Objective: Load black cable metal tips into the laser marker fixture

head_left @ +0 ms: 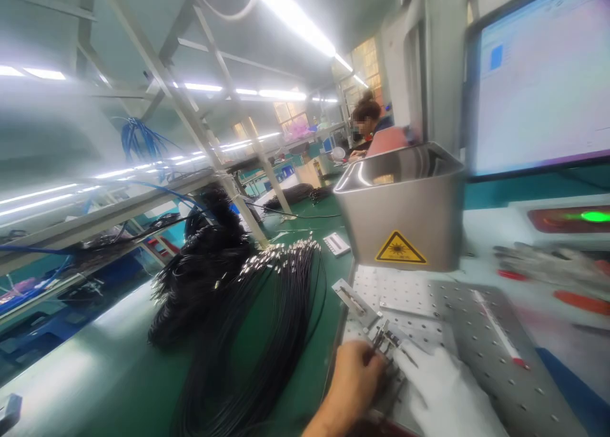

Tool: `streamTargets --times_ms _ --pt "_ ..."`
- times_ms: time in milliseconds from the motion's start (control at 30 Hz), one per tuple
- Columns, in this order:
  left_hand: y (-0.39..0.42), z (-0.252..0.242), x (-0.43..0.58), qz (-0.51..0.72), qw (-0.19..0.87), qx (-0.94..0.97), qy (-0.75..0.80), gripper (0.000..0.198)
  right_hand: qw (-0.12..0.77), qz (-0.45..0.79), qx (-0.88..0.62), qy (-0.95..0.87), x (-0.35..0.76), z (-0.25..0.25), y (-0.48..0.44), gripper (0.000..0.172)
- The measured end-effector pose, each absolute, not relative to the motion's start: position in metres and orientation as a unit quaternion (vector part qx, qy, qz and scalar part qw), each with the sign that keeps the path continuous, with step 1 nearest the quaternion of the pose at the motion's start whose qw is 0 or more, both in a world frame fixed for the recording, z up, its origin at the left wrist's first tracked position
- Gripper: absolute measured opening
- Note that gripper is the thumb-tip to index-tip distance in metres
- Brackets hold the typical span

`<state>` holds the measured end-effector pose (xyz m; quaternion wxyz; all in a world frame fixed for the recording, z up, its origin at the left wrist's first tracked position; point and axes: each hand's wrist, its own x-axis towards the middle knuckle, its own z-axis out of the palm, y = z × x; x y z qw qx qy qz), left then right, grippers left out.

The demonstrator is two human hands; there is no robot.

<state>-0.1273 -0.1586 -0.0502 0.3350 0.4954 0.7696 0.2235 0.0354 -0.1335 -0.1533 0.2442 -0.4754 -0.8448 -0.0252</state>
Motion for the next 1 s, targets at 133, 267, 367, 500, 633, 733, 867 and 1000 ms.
streamTargets --times_ms 133,267,367,500,633,733,867,1000 --pt "-0.161 -0.06 -0.137 0.299 0.315 0.492 0.755 0.023 0.25 -0.027 -0.462 -0.85 0.035 -0.152 -0.132 0.065" --pt "-0.161 -0.066 -0.138 0.342 0.339 0.46 0.746 0.008 0.247 -0.021 -0.46 -0.853 0.036 -0.148 -0.132 0.064" --pt "-0.159 -0.061 -0.135 0.328 0.315 0.476 0.753 0.012 0.247 -0.018 -0.458 -0.854 0.036 -0.149 -0.132 0.062" --pt "-0.157 -0.05 -0.128 0.281 0.296 0.488 0.772 0.021 0.247 -0.016 -0.466 -0.85 0.035 -0.155 -0.132 0.06" --pt "-0.154 -0.044 -0.122 0.232 0.289 0.501 0.782 0.026 0.253 -0.015 -0.471 -0.845 0.034 -0.153 -0.134 0.056" --pt "-0.15 -0.043 -0.119 0.194 0.278 0.506 0.793 0.026 0.265 -0.013 -0.464 -0.845 0.034 -0.139 -0.136 0.052" --pt "-0.146 -0.045 -0.116 0.161 0.263 0.505 0.806 0.027 0.272 -0.013 -0.465 -0.842 0.033 -0.126 -0.138 0.049" --pt "-0.145 -0.047 -0.116 0.134 0.238 0.519 0.81 0.022 0.267 0.002 -0.479 -0.836 0.034 -0.138 -0.137 0.055"
